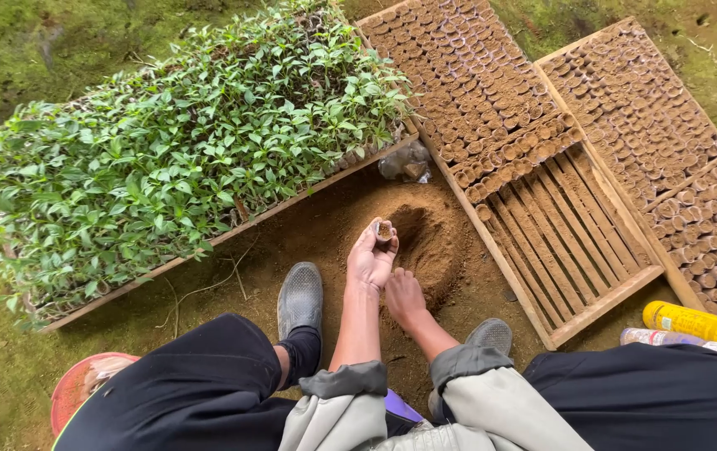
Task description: Filling small paper tubes with soil and placing them into a seedling tray for planting.
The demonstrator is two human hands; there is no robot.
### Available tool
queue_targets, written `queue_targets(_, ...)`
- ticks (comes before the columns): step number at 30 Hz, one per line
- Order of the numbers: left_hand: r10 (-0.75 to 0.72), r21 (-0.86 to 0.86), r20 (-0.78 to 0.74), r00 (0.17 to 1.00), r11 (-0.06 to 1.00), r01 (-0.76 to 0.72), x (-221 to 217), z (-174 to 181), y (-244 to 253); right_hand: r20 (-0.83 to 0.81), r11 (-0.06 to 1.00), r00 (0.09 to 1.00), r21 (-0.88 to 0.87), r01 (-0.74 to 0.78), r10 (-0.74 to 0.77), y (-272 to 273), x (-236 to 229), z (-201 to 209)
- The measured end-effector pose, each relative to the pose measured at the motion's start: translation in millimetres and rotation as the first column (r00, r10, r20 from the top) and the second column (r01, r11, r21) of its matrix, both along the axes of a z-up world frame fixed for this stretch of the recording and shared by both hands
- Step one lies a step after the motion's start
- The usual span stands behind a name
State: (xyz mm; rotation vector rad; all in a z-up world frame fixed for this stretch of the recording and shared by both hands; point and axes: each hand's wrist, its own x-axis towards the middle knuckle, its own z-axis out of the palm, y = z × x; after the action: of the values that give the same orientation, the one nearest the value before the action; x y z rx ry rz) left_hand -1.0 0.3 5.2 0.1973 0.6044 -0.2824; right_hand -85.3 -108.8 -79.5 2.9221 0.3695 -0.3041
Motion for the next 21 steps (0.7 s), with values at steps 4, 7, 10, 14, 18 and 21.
queue_targets(4,0.008,0.014,0.009,1.000,1.000,-0.008,-4.0,8.6,3.4,-0.051,0.925,0.993,0.360,0.122,-0.111,-18.8,18.1,-6.7)
queue_targets(7,0.013,0.010,0.015,1.000,1.000,-0.013,-4.8,5.7,4.2,-0.348,0.726,0.775,0.289,0.624,-0.528,-17.7,29.4,11.1)
queue_targets(10,0.004,0.045,-0.001,1.000,0.999,-0.004,-4.8,1.7,4.5,-0.621,0.075,0.629,0.681,0.728,-0.467,-26.2,49.3,152.8)
queue_targets(14,-0.020,0.059,0.007,1.000,0.998,0.020,-1.5,-1.4,0.8,-0.628,-0.245,0.711,0.779,0.578,-0.317,-31.7,80.0,190.7)
queue_targets(18,-0.025,0.066,0.010,1.000,0.998,0.024,2.6,-3.6,-5.9,-0.582,-0.204,0.756,0.813,0.545,-0.299,-10.8,90.7,236.0)
queue_targets(21,0.007,0.046,-0.026,1.000,0.999,-0.006,0.1,9.7,-6.9,-0.433,0.157,0.818,0.841,0.518,-0.379,-12.2,102.1,224.7)
